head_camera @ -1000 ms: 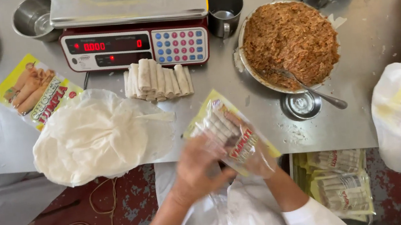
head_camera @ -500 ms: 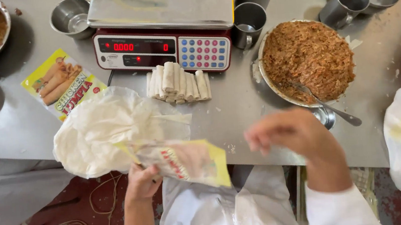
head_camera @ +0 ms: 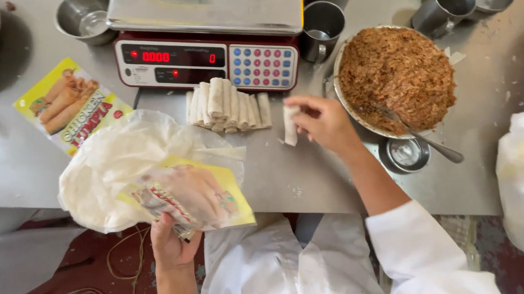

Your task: The person packs rolls of food into plastic bags by hand at a workstation.

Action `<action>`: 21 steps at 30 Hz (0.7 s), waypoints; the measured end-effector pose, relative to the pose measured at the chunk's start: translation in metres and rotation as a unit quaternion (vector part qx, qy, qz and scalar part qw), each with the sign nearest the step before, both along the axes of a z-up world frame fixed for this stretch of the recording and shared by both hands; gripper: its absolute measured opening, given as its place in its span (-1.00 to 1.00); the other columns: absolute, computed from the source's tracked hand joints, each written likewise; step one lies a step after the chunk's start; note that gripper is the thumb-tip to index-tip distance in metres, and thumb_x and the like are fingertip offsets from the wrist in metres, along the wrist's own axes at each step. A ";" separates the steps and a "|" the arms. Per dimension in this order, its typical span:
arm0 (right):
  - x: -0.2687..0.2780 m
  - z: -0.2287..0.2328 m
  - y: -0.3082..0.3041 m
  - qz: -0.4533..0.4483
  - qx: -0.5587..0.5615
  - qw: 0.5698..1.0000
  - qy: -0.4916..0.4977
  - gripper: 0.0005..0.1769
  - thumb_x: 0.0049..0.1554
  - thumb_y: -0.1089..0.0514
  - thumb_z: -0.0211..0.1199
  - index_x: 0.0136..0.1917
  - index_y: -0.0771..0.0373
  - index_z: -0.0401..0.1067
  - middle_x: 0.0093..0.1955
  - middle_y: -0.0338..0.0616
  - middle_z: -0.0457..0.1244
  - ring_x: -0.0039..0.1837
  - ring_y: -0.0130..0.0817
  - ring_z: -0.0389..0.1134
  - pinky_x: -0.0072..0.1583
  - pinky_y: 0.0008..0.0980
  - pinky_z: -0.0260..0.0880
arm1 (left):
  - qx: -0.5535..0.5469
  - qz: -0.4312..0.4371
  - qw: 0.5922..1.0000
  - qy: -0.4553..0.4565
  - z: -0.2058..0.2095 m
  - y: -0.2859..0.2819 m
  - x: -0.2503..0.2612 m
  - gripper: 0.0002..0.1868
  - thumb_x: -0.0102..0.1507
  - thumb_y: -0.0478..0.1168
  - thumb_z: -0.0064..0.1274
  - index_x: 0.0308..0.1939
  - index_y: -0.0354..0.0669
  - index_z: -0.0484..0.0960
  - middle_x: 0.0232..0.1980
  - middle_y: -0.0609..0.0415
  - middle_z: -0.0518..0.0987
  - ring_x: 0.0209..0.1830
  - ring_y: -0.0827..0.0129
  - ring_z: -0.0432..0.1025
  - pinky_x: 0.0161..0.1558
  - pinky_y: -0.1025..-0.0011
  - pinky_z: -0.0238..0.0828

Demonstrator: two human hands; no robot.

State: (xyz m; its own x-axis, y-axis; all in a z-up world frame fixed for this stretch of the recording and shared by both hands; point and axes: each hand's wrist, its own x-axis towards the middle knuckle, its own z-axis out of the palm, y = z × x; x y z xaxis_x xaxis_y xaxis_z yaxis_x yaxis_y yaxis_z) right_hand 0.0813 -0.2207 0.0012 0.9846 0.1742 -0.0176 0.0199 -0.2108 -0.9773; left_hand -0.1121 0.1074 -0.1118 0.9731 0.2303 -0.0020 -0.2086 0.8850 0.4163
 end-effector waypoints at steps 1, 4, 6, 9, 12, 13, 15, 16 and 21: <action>-0.015 -0.005 -0.014 -0.006 -0.003 1.000 0.002 -0.60 0.09 0.37 0.30 0.21 0.22 0.63 -0.11 0.08 0.45 -0.29 -0.34 0.46 -0.40 -0.49 0.50 | -0.003 -0.006 1.000 0.002 -0.026 0.004 -0.002 -0.31 0.28 -0.11 0.19 0.51 -0.09 0.45 0.30 -0.11 0.65 0.33 -0.04 0.51 0.33 -0.24 0.41; -0.057 -0.022 -0.054 0.033 0.162 0.986 0.027 -0.61 0.08 0.52 0.26 0.19 0.52 0.55 0.10 0.24 0.43 -0.04 -0.12 0.54 -0.03 -0.09 0.70 | -0.035 -0.069 0.997 0.009 -0.063 -0.003 0.006 -0.37 0.33 -0.09 0.10 0.50 -0.06 0.47 0.25 -0.25 0.67 0.18 -0.21 0.58 0.28 -0.37 0.39; -0.082 -0.036 -0.073 0.008 0.126 0.992 0.008 -0.62 -0.01 0.47 0.54 0.08 0.46 0.51 0.22 0.14 0.35 0.16 -0.17 0.52 0.11 -0.27 0.64 | -0.023 -0.048 0.998 0.045 -0.032 -0.031 0.024 -0.38 0.32 -0.16 0.09 0.49 -0.10 0.48 0.22 -0.23 0.68 0.20 -0.18 0.58 0.27 -0.33 0.44; -0.113 -0.022 -0.094 -0.038 -0.145 0.987 -0.066 -0.80 0.04 0.22 0.61 -0.11 0.29 0.63 0.00 -0.01 0.48 0.02 -0.13 0.58 0.00 -0.36 0.66 | 0.013 -0.059 0.994 0.096 -0.009 -0.061 0.044 -0.41 0.34 -0.21 0.05 0.47 -0.23 0.46 0.19 -0.27 0.68 0.13 -0.19 0.60 0.22 -0.31 0.52; -0.139 -0.007 -0.129 -0.145 -0.191 0.968 -0.067 -0.80 0.06 0.16 0.62 -0.02 0.12 0.72 -0.05 -0.17 0.52 -0.04 -0.38 0.55 0.01 -0.49 0.61 | 0.033 -0.071 0.982 0.172 0.035 -0.088 0.047 -0.52 0.31 -0.28 0.11 0.34 -0.18 0.60 0.11 -0.28 0.71 0.01 -0.23 0.65 0.05 -0.19 0.66; -0.144 0.004 -0.140 -0.145 -0.194 0.968 -0.065 -0.80 0.06 0.16 0.62 -0.02 0.12 0.72 -0.05 -0.17 0.52 -0.04 -0.38 0.55 0.01 -0.49 0.61 | 0.030 -0.072 0.982 0.175 0.038 -0.094 0.049 -0.52 0.31 -0.28 0.11 0.34 -0.18 0.60 0.11 -0.28 0.71 0.01 -0.23 0.65 0.05 -0.19 0.66; -0.149 0.027 -0.159 -0.197 -0.269 0.927 -0.173 -0.84 0.15 0.32 0.57 0.01 0.20 0.70 -0.01 -0.09 0.51 -0.05 -0.29 0.54 0.00 -0.42 0.61 | 0.023 -0.066 0.980 0.186 0.046 -0.105 0.059 -0.54 0.26 -0.34 0.18 0.27 -0.24 0.64 0.04 -0.26 0.73 -0.05 -0.20 0.66 -0.02 -0.14 0.69; -0.145 0.021 -0.169 -0.198 -0.270 0.927 -0.171 -0.84 0.15 0.32 0.57 0.01 0.20 0.70 -0.01 -0.09 0.51 -0.05 -0.29 0.54 0.00 -0.42 0.61 | 0.023 -0.068 0.980 0.187 0.039 -0.109 0.060 -0.54 0.26 -0.34 0.18 0.27 -0.24 0.64 0.04 -0.26 0.73 -0.05 -0.20 0.66 -0.02 -0.14 0.69; -0.126 -0.031 -0.201 -0.150 -0.491 0.794 -0.326 -0.86 0.15 0.21 0.59 -0.01 0.12 0.68 0.02 -0.28 0.50 0.07 -0.34 0.55 0.05 -0.46 0.62 | 0.069 -0.112 0.969 0.208 0.048 -0.139 0.066 -0.55 0.19 -0.38 0.28 0.18 -0.24 0.66 -0.06 -0.22 0.75 -0.13 -0.09 0.69 -0.15 -0.01 0.74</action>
